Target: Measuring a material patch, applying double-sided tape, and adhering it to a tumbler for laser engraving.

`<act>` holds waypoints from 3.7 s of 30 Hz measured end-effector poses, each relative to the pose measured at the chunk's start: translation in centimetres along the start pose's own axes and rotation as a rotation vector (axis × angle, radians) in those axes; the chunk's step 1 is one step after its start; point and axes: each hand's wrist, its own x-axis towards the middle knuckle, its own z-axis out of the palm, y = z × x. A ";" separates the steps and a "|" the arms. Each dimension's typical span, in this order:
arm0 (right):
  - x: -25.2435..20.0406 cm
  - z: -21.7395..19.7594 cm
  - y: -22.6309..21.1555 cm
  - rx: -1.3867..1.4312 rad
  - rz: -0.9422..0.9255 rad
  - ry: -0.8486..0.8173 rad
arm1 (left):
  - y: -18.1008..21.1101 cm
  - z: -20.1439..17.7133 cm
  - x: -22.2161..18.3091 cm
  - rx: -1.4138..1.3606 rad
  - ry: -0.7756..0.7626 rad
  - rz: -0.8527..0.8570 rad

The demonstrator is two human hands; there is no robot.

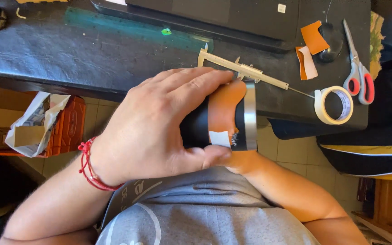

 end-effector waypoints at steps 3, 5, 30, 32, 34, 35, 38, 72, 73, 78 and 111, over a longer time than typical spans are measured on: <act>0.2 0.1 -0.1 -0.022 -0.026 0.026 | -0.2 0.5 -0.2 0.090 -0.045 -0.044; 0.3 0.1 -0.2 -0.034 -0.036 0.036 | -0.4 0.8 -0.4 0.116 -0.055 -0.052; 3.5 2.1 -1.8 0.226 -0.244 0.258 | -4.3 4.9 -3.4 -0.184 0.108 -0.212; 4.0 2.5 -2.7 0.236 -0.282 0.270 | -4.7 5.8 -3.8 -0.266 0.146 -0.239; 4.2 2.6 -3.0 0.163 -0.307 0.185 | -4.8 6.3 -3.9 -0.376 0.210 -0.294; 4.3 2.7 -3.3 0.159 -0.306 0.179 | -4.9 6.4 -3.9 -0.375 0.217 -0.292; 4.5 2.8 -3.6 0.154 -0.261 0.186 | -5.1 6.5 -4.0 -0.399 0.238 -0.286; 5.0 1.8 -2.9 -0.095 -0.212 0.211 | -9.1 0.8 -6.7 -0.384 0.093 -0.232; 4.9 1.0 -2.1 -0.317 -0.127 0.246 | -9.5 0.5 -7.2 -0.388 0.066 -0.247; 6.8 -1.4 -0.8 -0.536 -0.180 0.211 | -11.1 0.2 -8.3 -0.459 0.191 -0.295; 13.1 -2.7 1.0 -0.521 -0.550 0.067 | -18.1 1.3 -6.0 -0.632 0.134 -0.363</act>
